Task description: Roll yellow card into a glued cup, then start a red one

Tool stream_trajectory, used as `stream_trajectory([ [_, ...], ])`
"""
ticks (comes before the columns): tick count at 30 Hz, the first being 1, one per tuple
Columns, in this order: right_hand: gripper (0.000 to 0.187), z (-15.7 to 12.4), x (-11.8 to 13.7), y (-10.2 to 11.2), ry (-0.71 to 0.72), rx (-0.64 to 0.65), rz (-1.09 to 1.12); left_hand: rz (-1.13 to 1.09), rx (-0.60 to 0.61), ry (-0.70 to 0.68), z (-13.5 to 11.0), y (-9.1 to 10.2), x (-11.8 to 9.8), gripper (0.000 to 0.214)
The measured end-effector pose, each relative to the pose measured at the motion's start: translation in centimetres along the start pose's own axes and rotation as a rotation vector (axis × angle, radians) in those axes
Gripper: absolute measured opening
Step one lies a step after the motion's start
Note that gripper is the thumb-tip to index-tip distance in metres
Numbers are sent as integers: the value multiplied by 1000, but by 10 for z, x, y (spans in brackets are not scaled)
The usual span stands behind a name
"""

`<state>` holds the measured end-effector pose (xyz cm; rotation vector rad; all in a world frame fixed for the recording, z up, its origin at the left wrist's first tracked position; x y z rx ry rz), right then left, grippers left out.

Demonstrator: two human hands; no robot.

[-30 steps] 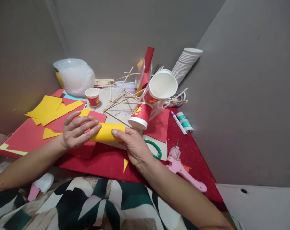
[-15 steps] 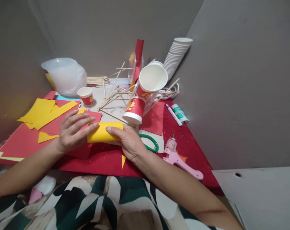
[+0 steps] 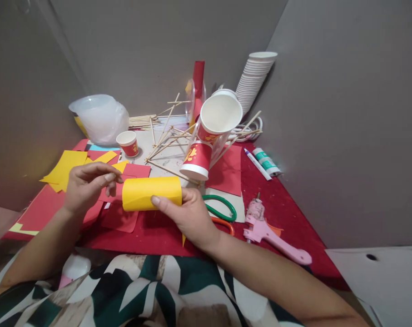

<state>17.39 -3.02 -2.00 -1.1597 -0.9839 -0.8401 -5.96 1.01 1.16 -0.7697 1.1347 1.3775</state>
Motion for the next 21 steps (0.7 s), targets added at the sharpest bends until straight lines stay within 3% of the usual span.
stream_trajectory([
  [4,13,-7,7,0,217,-84,-164,-74,32,86,2,-2,1,17],
  [6,13,-6,7,2,260,-135,-171,-99,48,116,3,-3,1,25],
  [15,17,2,-5,8,228,-194,-88,-184,272,280,-2,-19,-1,24],
  [21,19,4,-5,7,213,-200,-148,-196,208,321,-6,-29,4,26],
])
Point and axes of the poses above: each hand's wrist, its own z-axis towards the middle knuckle, its own y-axis out of the back of the hand, x = y × z, the point moved 1 cm from there along z, towards the middle knuckle, and after that the axes turned 6 degrees about y, right-handed, at the moved point
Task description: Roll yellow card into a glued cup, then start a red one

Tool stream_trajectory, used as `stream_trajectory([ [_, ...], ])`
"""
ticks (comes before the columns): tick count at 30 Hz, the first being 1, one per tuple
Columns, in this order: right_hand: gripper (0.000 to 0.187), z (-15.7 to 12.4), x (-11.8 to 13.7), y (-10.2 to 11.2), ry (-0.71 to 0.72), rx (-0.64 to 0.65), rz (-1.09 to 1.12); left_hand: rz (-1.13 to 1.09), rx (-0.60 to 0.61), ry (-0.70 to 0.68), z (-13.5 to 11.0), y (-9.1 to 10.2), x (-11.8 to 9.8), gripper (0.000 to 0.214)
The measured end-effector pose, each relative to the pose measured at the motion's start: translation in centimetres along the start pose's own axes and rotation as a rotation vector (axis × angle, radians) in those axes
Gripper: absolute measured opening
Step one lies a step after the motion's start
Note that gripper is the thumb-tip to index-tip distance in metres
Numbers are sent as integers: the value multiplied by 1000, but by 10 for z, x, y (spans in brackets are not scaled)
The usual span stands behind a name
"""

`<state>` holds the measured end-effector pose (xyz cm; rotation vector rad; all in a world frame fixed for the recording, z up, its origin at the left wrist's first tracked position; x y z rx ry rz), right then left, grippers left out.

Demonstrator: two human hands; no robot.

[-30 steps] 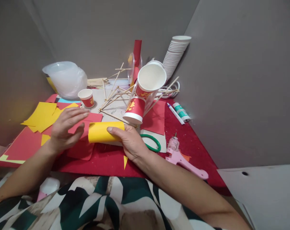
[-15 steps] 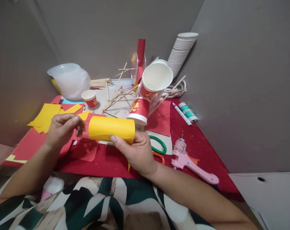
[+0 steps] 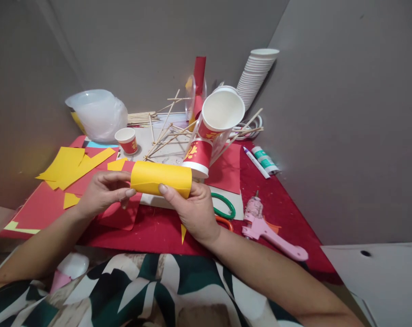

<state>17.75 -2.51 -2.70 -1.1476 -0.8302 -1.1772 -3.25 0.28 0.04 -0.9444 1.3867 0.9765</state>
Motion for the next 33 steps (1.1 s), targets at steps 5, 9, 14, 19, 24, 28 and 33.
stream_trajectory([
  [5,22,2,0,-1,-15,7,5,18,-21,-22,0,-3,-1,25],
  [9,17,2,-1,0,10,15,-2,61,8,-36,-1,-2,1,25],
  [14,17,1,-1,-1,-5,13,12,112,26,-47,-3,-1,5,23],
  [19,20,2,1,-2,-19,-12,41,20,32,-77,-1,-4,9,19],
  [24,22,3,-1,-2,8,-14,14,-169,44,-80,2,-9,10,37],
  [28,21,3,-3,-2,55,-24,-18,-227,46,-42,1,-11,10,29],
  [33,17,4,-4,-1,79,-15,-34,-247,52,-14,1,-11,10,18],
])
Point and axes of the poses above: each hand's wrist, its own z-axis towards the middle knuckle, its own y-axis out of the back of the hand, x = y × z, the point moved 1 cm from there along z, towards the middle knuckle, and after that the axes turned 6 degrees about y, right-handed, at the moved point
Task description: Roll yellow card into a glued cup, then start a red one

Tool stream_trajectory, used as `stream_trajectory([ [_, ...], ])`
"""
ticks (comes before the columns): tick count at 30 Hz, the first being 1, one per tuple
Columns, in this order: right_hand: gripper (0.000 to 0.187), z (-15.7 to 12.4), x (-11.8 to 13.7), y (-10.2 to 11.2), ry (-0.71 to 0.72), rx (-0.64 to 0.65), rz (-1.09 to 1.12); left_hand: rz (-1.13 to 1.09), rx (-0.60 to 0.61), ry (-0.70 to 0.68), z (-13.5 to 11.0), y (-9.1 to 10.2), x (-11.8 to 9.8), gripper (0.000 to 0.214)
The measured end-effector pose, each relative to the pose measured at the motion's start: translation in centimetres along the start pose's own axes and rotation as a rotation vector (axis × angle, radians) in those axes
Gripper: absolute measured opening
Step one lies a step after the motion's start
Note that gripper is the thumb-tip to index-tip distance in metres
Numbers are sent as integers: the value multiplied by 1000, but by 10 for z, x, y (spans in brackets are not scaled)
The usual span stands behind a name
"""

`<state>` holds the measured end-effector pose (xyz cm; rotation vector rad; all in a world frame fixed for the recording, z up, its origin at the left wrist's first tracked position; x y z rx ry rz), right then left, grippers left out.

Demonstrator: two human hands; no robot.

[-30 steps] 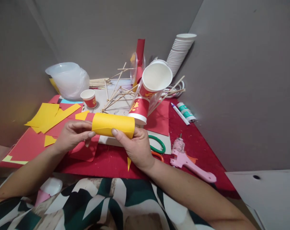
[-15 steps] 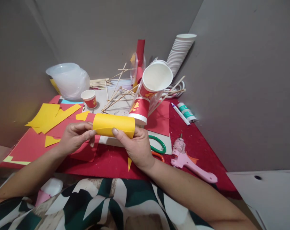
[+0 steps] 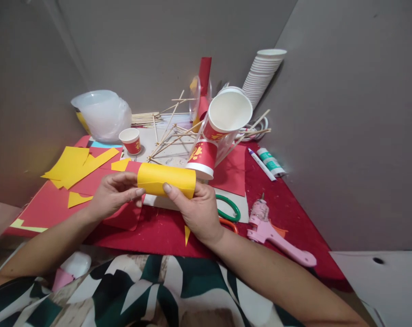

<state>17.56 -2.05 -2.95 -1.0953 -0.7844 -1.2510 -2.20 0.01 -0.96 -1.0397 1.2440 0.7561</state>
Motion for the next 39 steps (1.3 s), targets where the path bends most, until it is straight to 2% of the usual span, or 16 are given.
stream_trajectory([
  [18,18,-2,2,0,-2,-27,-48,-25,-43,97,0,-2,-2,17],
  [24,17,-2,4,-1,42,72,-56,10,-38,71,-1,1,2,21],
  [27,18,-1,6,-2,32,102,-92,22,-23,72,0,1,2,24],
  [35,17,-1,7,-1,-44,73,-114,58,67,129,2,6,4,24],
  [39,17,0,8,-1,-34,85,-113,17,72,152,1,8,2,39],
])
Point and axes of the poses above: each hand's wrist, its own z-axis towards the middle knuckle, its own y-axis out of the back of the hand, x = y × z, the point moved 1 cm from there along z, towards the middle knuckle, and after that the axes turned 6 degrees about y, right-handed, at the moved point
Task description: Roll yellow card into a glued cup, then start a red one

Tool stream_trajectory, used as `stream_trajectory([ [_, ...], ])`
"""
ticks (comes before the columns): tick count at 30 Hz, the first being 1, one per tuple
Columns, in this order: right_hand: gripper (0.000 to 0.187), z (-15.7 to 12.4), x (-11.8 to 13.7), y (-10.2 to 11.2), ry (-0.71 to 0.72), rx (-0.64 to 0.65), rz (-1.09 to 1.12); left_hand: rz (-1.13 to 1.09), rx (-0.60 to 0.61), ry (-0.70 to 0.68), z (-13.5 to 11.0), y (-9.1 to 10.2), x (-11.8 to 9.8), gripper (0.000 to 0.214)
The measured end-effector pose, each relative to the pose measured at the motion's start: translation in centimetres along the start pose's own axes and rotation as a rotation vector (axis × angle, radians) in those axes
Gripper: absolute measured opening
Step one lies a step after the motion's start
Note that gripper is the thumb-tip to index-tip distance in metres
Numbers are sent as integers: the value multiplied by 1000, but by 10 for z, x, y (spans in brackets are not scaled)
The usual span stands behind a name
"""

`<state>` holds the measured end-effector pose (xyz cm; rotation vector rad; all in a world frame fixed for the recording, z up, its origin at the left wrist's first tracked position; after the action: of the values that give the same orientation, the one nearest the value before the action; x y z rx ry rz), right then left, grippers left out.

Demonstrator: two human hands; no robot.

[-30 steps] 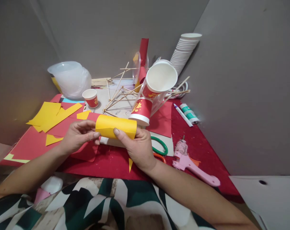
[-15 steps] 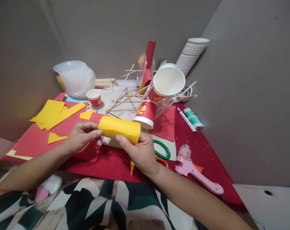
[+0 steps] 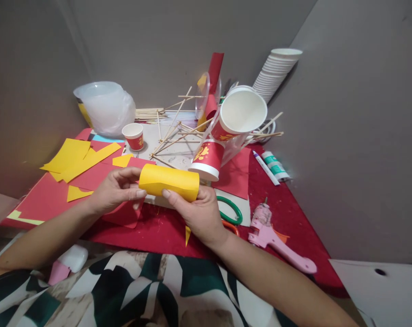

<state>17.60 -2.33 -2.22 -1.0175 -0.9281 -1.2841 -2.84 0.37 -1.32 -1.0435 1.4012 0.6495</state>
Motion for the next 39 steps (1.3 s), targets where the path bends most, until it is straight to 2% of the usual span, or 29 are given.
stream_trajectory([
  [11,13,-1,3,-1,15,1,-21,-81,-50,12,2,1,-3,20],
  [16,13,0,3,0,17,-19,-1,-74,-26,-1,2,2,-2,16],
  [31,13,1,7,0,14,-4,-37,34,-94,3,0,1,-3,27],
  [36,14,2,8,-1,62,43,-22,22,-137,-10,2,0,-3,24],
  [39,16,2,5,0,139,48,-71,-47,-192,-34,6,2,-7,23],
])
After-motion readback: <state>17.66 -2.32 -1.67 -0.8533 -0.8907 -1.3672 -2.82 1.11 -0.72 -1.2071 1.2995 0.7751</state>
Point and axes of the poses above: each hand's wrist, its own z-axis towards the middle knuckle, its own y-axis out of the back of the hand, x = y × z, the point moved 1 cm from there along z, towards the middle knuckle, and after that the axes turned 6 degrees about y, right-handed, at the moved point
